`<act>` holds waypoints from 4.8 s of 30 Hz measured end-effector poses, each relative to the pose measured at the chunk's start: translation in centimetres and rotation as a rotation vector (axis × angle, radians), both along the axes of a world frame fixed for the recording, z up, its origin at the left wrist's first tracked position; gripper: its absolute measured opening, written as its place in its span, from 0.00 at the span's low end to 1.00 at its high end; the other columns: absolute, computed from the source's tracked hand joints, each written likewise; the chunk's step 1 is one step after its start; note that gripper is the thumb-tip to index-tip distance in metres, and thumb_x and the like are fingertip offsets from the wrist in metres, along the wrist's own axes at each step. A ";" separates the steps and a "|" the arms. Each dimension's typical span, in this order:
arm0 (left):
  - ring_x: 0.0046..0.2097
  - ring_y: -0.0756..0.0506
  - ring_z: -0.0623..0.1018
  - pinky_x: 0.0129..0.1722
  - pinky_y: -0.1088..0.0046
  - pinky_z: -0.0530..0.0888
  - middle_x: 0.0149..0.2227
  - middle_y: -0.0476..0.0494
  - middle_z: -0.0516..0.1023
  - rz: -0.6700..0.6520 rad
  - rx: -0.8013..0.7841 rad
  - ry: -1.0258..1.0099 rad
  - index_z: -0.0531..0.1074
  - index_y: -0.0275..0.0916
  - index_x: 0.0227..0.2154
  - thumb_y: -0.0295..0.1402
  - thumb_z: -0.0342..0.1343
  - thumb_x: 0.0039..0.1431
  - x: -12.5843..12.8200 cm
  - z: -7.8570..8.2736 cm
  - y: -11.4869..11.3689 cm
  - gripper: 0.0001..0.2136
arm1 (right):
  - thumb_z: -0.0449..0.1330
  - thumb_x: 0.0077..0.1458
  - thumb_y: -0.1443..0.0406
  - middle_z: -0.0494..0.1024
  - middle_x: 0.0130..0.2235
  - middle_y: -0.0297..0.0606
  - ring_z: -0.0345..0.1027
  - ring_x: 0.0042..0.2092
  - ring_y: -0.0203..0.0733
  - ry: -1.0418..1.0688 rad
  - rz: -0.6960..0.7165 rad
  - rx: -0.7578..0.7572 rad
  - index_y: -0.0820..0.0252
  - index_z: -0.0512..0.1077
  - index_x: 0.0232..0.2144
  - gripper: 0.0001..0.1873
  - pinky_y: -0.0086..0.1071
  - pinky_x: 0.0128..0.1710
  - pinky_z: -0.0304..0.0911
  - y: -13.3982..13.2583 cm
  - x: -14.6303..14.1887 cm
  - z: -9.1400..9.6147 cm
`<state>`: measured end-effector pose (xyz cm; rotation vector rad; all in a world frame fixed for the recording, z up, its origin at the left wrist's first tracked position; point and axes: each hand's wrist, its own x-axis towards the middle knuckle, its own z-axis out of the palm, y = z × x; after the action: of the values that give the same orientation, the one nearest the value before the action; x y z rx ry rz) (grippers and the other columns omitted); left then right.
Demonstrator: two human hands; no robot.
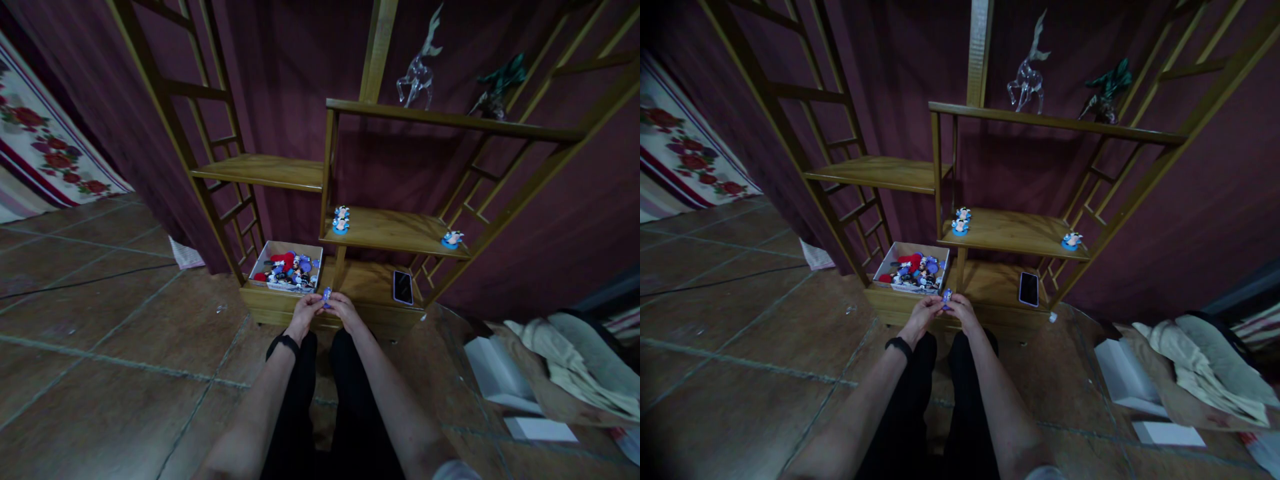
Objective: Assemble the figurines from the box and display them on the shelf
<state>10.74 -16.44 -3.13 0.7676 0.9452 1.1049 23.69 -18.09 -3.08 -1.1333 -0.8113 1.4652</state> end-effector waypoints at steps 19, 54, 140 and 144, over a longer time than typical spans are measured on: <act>0.27 0.52 0.72 0.29 0.77 0.68 0.25 0.47 0.74 0.016 0.029 0.060 0.72 0.35 0.28 0.32 0.67 0.32 0.0 -0.4 0.2 0.16 | 0.64 0.38 0.60 0.77 0.36 0.36 0.70 0.40 0.40 -0.039 0.000 -0.031 0.59 0.72 0.32 0.15 0.33 0.40 0.65 -0.4 -0.1 0.9; 0.26 0.52 0.70 0.30 0.76 0.66 0.25 0.47 0.75 -0.034 0.065 0.116 0.75 0.35 0.36 0.30 0.67 0.32 0.0 0.0 0.3 0.21 | 0.60 0.37 0.65 0.76 0.31 0.34 0.69 0.31 0.35 0.004 -0.076 -0.013 0.58 0.72 0.30 0.12 0.33 0.35 0.65 0.3 0.1 -0.1; 0.26 0.53 0.72 0.29 0.76 0.68 0.25 0.48 0.74 0.019 0.028 -0.053 0.72 0.35 0.26 0.31 0.63 0.40 0.1 0.2 -0.2 0.09 | 0.64 0.38 0.62 0.77 0.28 0.37 0.72 0.30 0.39 0.060 -0.077 -0.032 0.61 0.72 0.30 0.13 0.32 0.33 0.67 -0.4 0.2 1.2; 0.26 0.53 0.72 0.29 0.76 0.69 0.25 0.48 0.73 0.012 0.043 -0.056 0.72 0.35 0.25 0.31 0.63 0.39 0.1 0.4 -0.3 0.09 | 0.64 0.37 0.61 0.77 0.29 0.38 0.72 0.31 0.39 0.059 -0.082 -0.027 0.61 0.72 0.30 0.13 0.32 0.34 0.67 -0.4 0.2 1.1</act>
<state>10.85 -16.75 -2.75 0.7635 0.8823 1.1544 23.87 -18.47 -2.01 -1.1251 -0.6982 1.4386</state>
